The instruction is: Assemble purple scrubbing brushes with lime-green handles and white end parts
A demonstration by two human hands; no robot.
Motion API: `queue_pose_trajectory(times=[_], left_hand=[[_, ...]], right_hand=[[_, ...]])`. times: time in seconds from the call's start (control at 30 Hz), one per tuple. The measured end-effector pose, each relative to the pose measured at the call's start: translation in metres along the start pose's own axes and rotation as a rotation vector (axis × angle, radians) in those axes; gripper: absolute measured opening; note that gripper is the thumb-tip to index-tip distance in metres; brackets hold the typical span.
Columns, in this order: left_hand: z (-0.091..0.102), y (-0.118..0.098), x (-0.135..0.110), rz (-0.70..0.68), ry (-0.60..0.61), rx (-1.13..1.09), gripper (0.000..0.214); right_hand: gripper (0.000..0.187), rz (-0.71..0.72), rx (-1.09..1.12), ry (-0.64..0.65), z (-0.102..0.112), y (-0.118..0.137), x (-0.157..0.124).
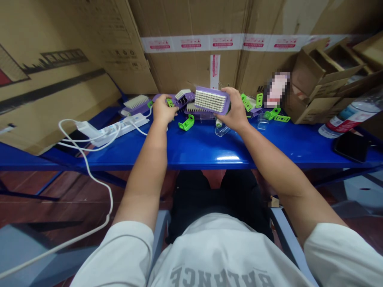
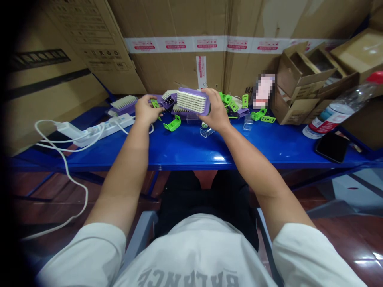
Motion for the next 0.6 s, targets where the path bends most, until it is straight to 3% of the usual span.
queue_pose_trajectory(times=[0.27, 0.6], left_hand=[[-0.009, 0.001, 0.003, -0.087, 0.051, -0.099, 0.064], [-0.015, -0.001, 0.005, -0.027, 0.063, -0.204, 0.069]], right_hand=[[0.083, -0.008, 0.013, 0.0, 0.0, 0.005, -0.001], [0.081, -0.009, -0.001, 0.018, -0.001, 0.008, -0.001]])
Point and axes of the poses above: each hand's wrist, its own x-axis towards the middle knuckle, its own z-axis out of the back of the hand, y = z × x, the point moved 7 cm from there along x, towards the middle knuckle, and after that the axes turned 6 degrees about -z, right-handed, at the moved point
